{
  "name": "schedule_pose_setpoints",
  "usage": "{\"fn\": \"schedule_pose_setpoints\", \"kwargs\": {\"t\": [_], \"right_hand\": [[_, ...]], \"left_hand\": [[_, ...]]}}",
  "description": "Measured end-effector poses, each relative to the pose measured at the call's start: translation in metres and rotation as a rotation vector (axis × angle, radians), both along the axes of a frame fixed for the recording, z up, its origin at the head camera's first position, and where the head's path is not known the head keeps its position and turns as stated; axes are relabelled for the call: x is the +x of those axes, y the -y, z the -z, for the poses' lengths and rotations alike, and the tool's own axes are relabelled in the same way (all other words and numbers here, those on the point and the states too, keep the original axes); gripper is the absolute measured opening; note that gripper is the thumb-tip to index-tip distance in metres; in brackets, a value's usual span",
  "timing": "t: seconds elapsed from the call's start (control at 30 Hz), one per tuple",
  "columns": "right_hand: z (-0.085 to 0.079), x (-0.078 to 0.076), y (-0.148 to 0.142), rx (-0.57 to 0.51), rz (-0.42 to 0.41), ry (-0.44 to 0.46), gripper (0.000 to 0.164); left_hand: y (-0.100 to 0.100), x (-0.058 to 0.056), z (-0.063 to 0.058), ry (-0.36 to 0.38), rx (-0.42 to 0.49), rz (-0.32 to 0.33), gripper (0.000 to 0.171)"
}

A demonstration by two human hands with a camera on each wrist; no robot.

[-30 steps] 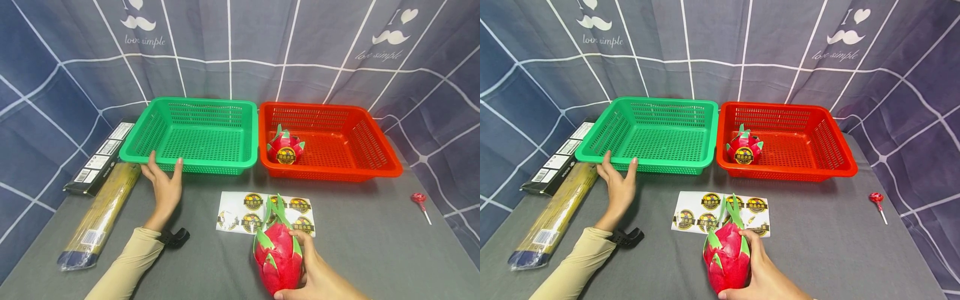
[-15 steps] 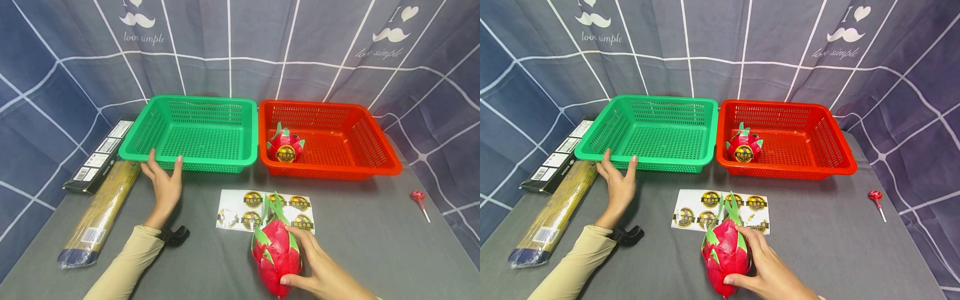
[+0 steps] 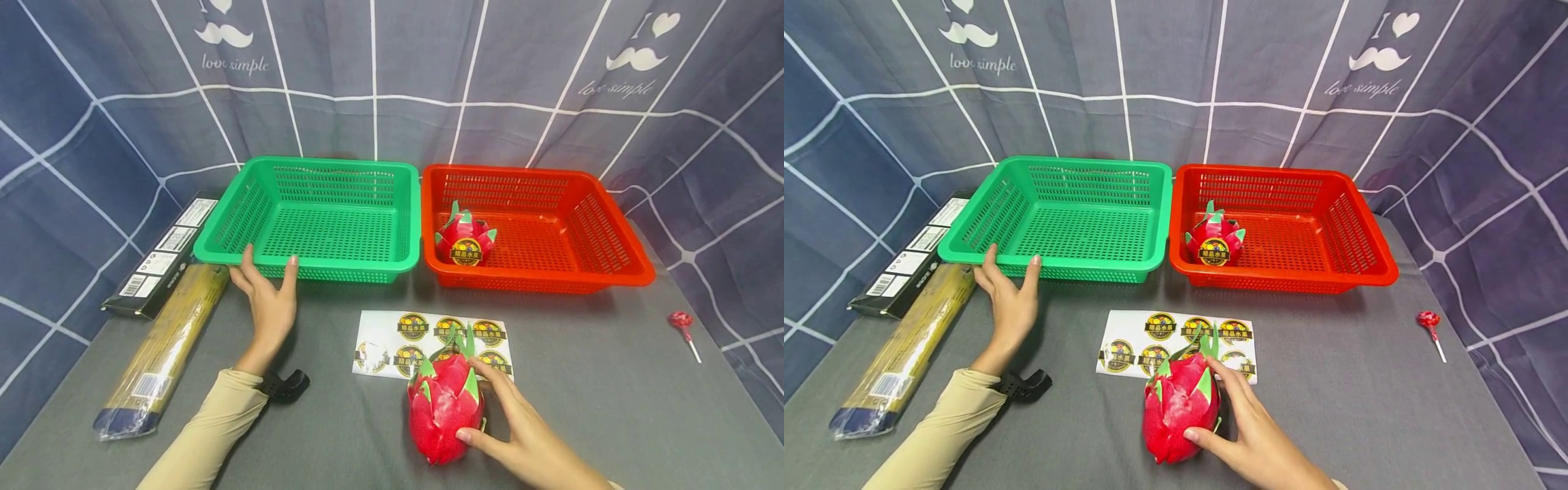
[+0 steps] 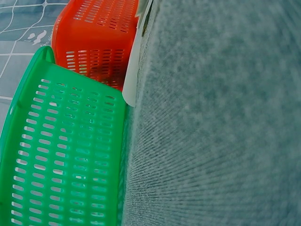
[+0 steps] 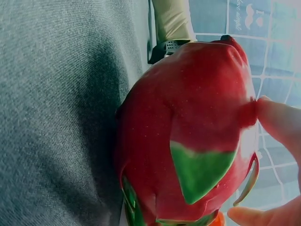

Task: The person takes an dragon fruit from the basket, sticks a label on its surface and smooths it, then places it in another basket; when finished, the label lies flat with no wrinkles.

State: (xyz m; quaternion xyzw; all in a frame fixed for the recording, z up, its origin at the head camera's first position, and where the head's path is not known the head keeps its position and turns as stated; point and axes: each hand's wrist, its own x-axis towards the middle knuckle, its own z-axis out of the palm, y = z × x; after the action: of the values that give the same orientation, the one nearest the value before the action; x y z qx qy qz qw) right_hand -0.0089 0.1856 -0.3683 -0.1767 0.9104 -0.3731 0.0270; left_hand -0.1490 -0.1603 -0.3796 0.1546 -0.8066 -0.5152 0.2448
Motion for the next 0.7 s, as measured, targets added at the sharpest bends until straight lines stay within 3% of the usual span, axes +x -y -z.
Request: {"fn": "schedule_pose_setpoints", "kwargs": {"t": [0.27, 0.7], "right_hand": [[0.003, -0.001, -0.001, -0.059, -0.002, -0.094, 0.072], [0.007, -0.015, -0.006, -0.347, 0.076, -0.042, 0.035]], "left_hand": [[0.0, 0.001, -0.001, 0.004, 0.001, -0.008, 0.076], [-0.006, 0.005, -0.003, -0.021, 0.011, 0.0, 0.077]]}}
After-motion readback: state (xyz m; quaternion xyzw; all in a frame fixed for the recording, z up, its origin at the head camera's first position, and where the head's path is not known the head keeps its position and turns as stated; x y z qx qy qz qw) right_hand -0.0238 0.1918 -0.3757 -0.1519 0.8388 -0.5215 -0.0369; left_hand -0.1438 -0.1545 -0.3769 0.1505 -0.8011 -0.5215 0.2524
